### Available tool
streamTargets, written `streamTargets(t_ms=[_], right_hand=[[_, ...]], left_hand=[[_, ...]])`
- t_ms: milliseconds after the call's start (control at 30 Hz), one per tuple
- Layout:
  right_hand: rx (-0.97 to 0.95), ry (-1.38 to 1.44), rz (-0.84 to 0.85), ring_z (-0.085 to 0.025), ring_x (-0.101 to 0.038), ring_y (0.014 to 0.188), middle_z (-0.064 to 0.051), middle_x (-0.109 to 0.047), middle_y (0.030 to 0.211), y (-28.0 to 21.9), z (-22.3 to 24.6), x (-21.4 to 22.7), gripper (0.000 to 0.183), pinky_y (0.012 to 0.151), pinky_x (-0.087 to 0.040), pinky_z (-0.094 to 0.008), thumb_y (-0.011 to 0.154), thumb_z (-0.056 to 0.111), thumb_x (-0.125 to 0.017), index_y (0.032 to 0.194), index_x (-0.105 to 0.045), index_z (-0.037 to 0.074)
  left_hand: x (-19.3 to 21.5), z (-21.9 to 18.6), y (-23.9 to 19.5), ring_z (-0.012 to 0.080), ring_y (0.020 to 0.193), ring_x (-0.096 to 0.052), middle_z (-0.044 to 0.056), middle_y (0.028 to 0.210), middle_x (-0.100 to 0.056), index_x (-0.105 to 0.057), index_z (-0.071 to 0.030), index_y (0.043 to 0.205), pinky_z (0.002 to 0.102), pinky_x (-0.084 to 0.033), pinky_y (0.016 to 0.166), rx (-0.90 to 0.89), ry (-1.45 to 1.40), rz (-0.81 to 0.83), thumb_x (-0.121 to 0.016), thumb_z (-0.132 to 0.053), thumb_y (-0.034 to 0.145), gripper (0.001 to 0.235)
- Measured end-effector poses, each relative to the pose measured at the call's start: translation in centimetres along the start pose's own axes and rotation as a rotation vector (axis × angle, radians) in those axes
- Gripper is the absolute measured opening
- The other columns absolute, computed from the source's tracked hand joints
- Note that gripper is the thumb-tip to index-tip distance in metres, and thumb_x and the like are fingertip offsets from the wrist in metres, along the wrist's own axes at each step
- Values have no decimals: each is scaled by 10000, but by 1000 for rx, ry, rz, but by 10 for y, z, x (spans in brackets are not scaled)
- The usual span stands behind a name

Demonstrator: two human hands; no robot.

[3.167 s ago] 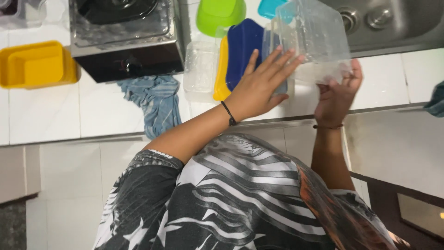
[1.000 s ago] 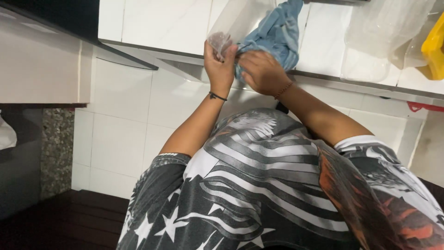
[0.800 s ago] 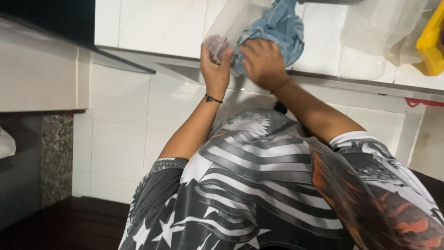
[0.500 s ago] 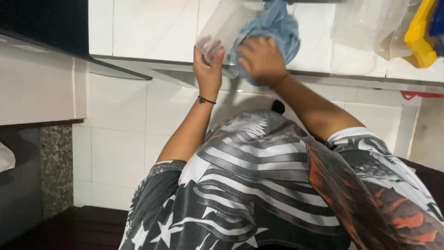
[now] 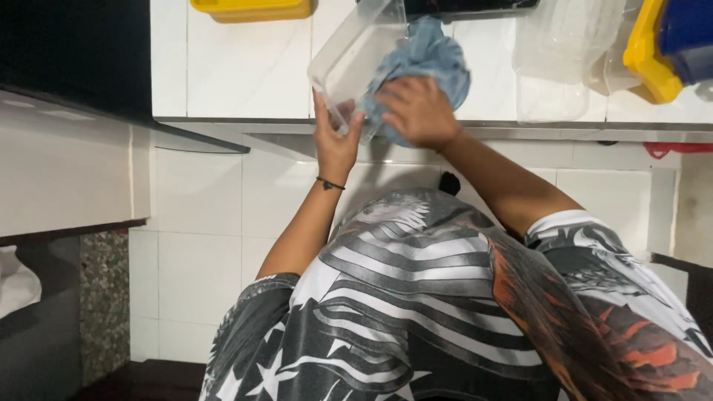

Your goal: The person wipes a clear plastic cup, a yellow rectangular container, and a clear rectangular container with a blue cloth on a white kitchen countertop. The person handles each item individually, wiping the exterior surfaces before placing them back on the counter.

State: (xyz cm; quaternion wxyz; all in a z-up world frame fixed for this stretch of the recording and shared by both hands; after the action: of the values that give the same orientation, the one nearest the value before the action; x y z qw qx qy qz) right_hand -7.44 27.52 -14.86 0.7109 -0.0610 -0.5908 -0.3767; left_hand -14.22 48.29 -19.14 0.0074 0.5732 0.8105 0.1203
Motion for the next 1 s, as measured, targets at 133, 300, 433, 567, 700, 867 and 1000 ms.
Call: streamTargets(t_ms=[133, 300, 433, 567, 700, 867, 1000], right_hand=[[-97, -47, 19, -294, -539, 1297, -95, -637, 1395, -1, 13, 5, 419, 1055, -325, -535, 1035, 373, -611, 1378, -676, 140], [14, -113, -10, -276, -551, 1267, -74, -651, 1352, -9, 10, 0, 400, 1034, -295, -564, 1031, 401, -618, 1332, -686, 146], [30, -205, -31, -262, -558, 1253, -63, -655, 1302, -10, 10, 9, 366, 1016, -289, -567, 1035, 407, -630, 1297, -701, 161], [8, -159, -64, -261, -558, 1260, -57, -657, 1301, -13, 15, 4, 367, 1042, -301, -548, 1028, 390, -639, 1280, -703, 132], [-49, -56, -61, -268, -551, 1285, -70, -663, 1335, -14, 7, -1, 379, 1039, -310, -517, 1031, 370, -642, 1291, -692, 99], [-68, 35, -29, -258, -553, 1300, -66, -675, 1340, -9, 12, 2, 385, 1035, -320, -499, 1030, 338, -638, 1306, -675, 73], [-22, 67, 49, -245, -561, 1300, -66, -675, 1333, -7, 7, 14, 401, 1009, -331, -493, 1017, 331, -633, 1318, -664, 68]], left_hand=[[10, -60, 1, 257, 1146, -747, 210, 1294, -715, -138, -60, 1651, 350, -605, 960, -49, 100, 34, -817, -254, 958, 989], [28, -89, 11, 245, 1033, -777, 229, 1317, -662, -184, -110, 1672, 334, -627, 854, -188, 290, 94, -831, -289, 990, 957], [30, -117, 31, 218, 784, -763, 157, 978, -779, -214, -110, 1662, 332, -589, 702, -39, 469, 173, -854, -364, 955, 987], [25, -113, 33, 277, 843, -686, 220, 1011, -692, -166, -117, 1669, 339, -585, 785, 66, 315, 156, -884, -340, 877, 1092], [12, -33, 10, 269, 1336, -629, 199, 1552, -522, -20, -139, 1698, 349, -565, 1146, -208, -255, 148, -936, -273, 870, 1242], [-27, 6, -2, 257, 1367, -569, 215, 1527, -509, -16, -122, 1681, 357, -501, 1156, -116, -306, 179, -901, -117, 873, 1198], [-31, 9, 4, 184, 1121, -651, 208, 1353, -636, -133, -95, 1658, 302, -574, 957, 95, -239, 108, -845, -46, 883, 1054]])
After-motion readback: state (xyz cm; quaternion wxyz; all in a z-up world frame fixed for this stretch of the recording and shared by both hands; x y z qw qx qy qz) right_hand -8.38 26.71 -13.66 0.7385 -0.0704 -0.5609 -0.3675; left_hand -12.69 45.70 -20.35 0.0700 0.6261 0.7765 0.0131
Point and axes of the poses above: each hand's wrist, its own y-axis towards the middle knuckle, its own x-axis out of the back of the hand, z = x × y, the point moved 1 cm from there along y, towards the middle knuckle
